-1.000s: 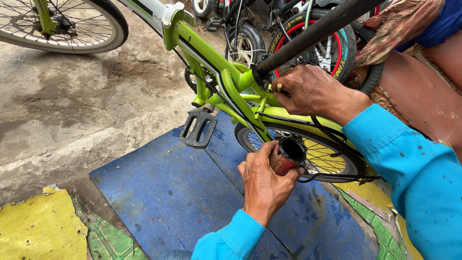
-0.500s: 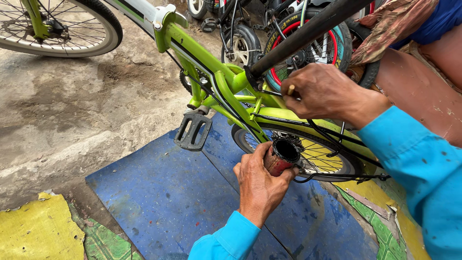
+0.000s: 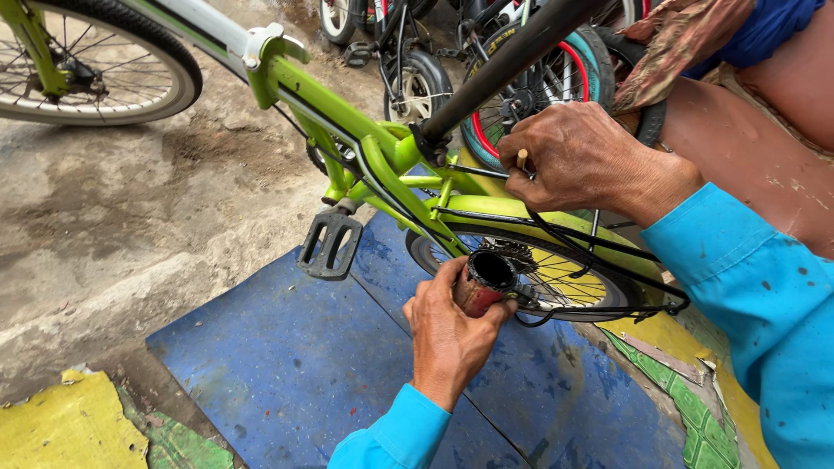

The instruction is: The person paints the black metal rear rack and fender of a green bicycle with black paint, using a small brush and holding an open paint can in the other hand. They repeatedly dip the brush into the can and apply paint along the rack bars and fender edges, moving around the bicycle to reach different sections.

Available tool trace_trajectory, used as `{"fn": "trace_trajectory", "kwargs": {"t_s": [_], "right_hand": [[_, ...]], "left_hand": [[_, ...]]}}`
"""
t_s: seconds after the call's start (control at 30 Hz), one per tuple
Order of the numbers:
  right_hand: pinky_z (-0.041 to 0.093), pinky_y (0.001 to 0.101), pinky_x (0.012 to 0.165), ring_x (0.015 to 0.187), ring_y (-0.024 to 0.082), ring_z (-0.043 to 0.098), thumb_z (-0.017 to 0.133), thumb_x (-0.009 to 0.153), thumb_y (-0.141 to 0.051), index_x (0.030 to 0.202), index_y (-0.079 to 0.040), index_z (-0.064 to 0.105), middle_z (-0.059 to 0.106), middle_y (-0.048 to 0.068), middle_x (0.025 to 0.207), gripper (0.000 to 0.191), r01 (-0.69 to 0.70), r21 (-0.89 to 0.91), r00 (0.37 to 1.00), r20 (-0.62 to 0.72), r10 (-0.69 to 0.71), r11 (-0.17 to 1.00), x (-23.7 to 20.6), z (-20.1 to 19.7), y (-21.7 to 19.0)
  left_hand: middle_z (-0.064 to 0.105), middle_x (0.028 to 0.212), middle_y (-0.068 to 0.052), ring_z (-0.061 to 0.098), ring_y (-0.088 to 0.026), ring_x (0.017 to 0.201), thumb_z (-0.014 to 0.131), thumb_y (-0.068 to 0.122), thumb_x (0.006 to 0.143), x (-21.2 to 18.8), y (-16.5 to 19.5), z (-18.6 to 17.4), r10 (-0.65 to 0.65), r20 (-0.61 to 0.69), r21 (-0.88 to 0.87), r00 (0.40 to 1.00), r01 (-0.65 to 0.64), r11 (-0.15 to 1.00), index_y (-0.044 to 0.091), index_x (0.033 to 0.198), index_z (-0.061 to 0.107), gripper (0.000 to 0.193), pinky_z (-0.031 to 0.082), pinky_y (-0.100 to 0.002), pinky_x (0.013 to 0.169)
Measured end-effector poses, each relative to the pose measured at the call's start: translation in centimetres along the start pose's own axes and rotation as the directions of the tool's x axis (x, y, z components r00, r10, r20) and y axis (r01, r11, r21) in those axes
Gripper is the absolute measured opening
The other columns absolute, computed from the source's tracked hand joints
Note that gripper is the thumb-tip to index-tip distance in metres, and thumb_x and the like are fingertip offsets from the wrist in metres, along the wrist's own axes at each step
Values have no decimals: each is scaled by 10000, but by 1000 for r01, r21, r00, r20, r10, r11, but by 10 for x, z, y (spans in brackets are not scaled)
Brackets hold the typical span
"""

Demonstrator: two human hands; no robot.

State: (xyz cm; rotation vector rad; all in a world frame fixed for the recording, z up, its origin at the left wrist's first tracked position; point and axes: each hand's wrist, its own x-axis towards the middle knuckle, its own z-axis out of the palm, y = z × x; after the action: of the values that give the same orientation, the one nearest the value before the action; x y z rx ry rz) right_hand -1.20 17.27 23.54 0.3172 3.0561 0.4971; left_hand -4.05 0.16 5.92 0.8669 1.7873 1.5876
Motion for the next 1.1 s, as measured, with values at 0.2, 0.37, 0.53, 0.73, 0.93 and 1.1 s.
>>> {"fn": "trace_trajectory", "kwargs": {"t_s": [0.2,0.37,0.53,0.73,0.93,1.1], "right_hand": [[555,439,665,713,317,680,715,813,-159,823,-55,705,696,110,804,105,77,70,977,-206,-61,995,-27,-26,3],[570,375,635,659,257,690,722,801,-104,831,-40,706,692,90,787,72,-26,166,981,-187,57,986,-64,-42,8],[583,370,629,706,258,711,762,790,-103,907,-53,758,727,79,832,128,60,185,974,-224,-17,981,-83,-23,6],[587,369,644,758,225,719,771,777,-100,951,-105,770,727,37,894,175,220,2,951,-221,-215,975,-95,-1,7],[573,376,653,798,206,704,766,763,-148,1023,-135,761,703,21,968,260,237,-143,960,-117,-254,961,-97,17,12],[561,371,634,795,208,699,761,758,-173,1059,-121,752,708,41,981,306,240,-171,956,-129,-264,956,-102,22,13]], "left_hand": [[708,1050,-107,621,-292,1048,911,352,606,0,-2,-4,-18,-4,25,1000,18,1000,129,1213,674,689,400,-440,1009],[722,1058,-110,656,-286,1032,908,339,604,2,-4,-4,-27,-10,5,1000,27,1000,130,1193,689,663,470,-419,974],[706,1069,-136,675,-303,1019,916,331,594,3,-3,-3,-42,-28,4,999,42,999,127,1208,691,685,509,-428,948],[720,1059,-146,681,-314,1016,932,321,601,2,-2,-3,-30,-21,49,999,31,998,112,1195,691,675,498,-446,957],[711,1082,-151,699,-303,1013,922,326,604,2,-2,-1,-38,-8,28,999,38,999,113,1209,689,683,533,-433,947],[710,1067,-158,698,-314,1002,929,321,603,2,-2,-1,-46,-7,42,999,46,998,113,1206,693,680,527,-439,937]]}}
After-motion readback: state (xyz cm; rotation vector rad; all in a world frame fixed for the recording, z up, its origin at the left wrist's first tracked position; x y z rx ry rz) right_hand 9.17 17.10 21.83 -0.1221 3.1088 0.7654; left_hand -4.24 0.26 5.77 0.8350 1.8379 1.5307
